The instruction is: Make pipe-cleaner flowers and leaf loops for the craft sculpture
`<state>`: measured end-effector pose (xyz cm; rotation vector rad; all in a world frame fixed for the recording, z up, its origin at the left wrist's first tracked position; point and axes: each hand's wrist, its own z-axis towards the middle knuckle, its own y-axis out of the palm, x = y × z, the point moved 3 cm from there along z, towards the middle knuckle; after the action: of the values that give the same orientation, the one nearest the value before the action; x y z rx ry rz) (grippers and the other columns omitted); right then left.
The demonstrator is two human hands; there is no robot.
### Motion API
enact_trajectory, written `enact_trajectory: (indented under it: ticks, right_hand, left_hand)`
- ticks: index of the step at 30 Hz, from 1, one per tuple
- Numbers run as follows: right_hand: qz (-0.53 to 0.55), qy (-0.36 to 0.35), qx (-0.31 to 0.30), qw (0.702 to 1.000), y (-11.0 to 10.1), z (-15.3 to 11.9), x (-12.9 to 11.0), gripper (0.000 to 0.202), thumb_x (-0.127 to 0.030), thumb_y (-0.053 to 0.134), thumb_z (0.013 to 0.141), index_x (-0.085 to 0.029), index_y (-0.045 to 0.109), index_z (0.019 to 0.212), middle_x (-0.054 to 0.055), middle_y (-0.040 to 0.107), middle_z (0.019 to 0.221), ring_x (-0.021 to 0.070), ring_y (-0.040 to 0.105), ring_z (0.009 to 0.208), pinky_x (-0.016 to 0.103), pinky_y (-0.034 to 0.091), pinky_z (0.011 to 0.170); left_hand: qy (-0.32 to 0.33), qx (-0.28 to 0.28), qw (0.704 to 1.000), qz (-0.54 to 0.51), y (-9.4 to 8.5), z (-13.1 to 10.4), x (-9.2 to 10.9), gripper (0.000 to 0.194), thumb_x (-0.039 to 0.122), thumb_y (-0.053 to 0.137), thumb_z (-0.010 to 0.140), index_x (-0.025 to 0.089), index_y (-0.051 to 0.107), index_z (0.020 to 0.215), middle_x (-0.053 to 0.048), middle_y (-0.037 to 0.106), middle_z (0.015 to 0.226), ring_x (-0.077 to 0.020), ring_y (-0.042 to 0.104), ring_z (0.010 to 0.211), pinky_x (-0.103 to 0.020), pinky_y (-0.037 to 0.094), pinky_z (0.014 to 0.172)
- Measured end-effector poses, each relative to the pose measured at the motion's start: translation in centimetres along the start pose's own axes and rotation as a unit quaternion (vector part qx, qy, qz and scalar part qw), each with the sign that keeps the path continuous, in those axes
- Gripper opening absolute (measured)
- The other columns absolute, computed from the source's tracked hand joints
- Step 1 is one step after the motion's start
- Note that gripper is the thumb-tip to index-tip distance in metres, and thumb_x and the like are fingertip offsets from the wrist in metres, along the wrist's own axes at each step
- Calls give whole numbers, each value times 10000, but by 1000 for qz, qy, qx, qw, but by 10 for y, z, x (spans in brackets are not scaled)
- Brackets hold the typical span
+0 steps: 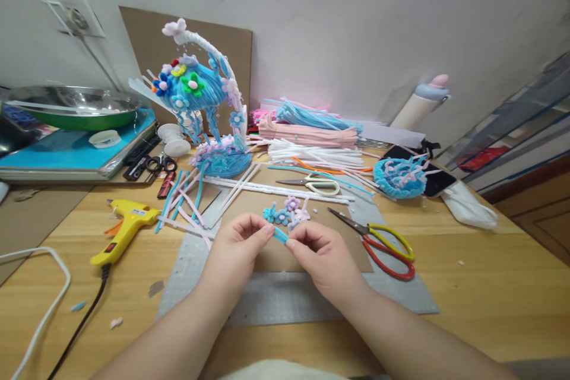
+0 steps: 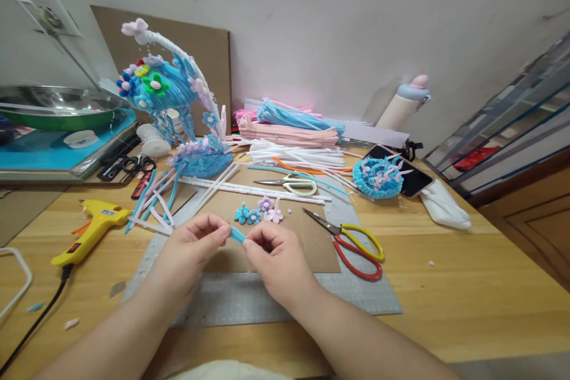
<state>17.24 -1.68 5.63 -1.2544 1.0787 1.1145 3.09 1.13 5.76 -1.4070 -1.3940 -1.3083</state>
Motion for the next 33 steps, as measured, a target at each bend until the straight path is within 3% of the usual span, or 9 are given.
enact_trajectory:
  ticks: [5,11,15,17,21,25,33]
  right_hand:
    - [11,-8,0,1000,2,1,2,138,-227,560,731,-153,549,615,-40,450,557,86,380,527,212,298,497]
    - [130,75,-19,988,2,2,13,185,-293,596,751,-168,509,646,-86,333,491,55,225,448,207,177,432]
    - [161,88,-25,983,4,1,14,202,-297,620,739,-159,511,639,-87,346,482,48,215,441,211,143,425]
    - [214,113,-49,969,7,0,13,206,-287,628,730,-159,497,637,-86,367,483,44,219,437,210,136,426]
    - [345,184,-118,913,12,-3,10,211,-270,640,715,-170,460,670,-78,434,504,32,224,411,207,119,428]
    - [383,222,-143,885,11,-1,1,202,-253,643,720,-177,456,716,-79,444,519,25,218,404,200,115,435]
    - [313,153,-132,928,-3,14,-25,224,-270,652,722,-154,471,662,-67,412,522,33,238,445,207,117,437]
  left_hand:
    - [-90,-44,993,-57,4,0,-2,264,344,704,649,159,517,623,66,451,481,-65,348,462,-199,256,482]
    - [-55,-56,994,-80,6,2,6,276,323,734,666,159,618,854,31,555,665,-79,457,560,-206,339,566]
    - [-36,-92,994,-48,8,0,3,253,348,742,665,156,657,805,34,551,589,-87,451,556,-209,348,581]
    - [-29,-101,993,-50,7,-1,2,252,356,743,667,164,661,808,37,558,574,-88,462,554,-210,355,588]
    - [-22,-149,986,-70,9,-2,2,277,349,757,659,162,656,837,6,633,646,-112,549,595,-230,399,621]
    - [-18,-205,973,-109,15,0,10,281,349,775,635,148,646,782,-16,672,649,-154,625,602,-274,452,652]
    - [1,-188,976,-112,23,15,28,309,298,845,514,150,630,678,6,648,636,-125,587,600,-251,443,643]
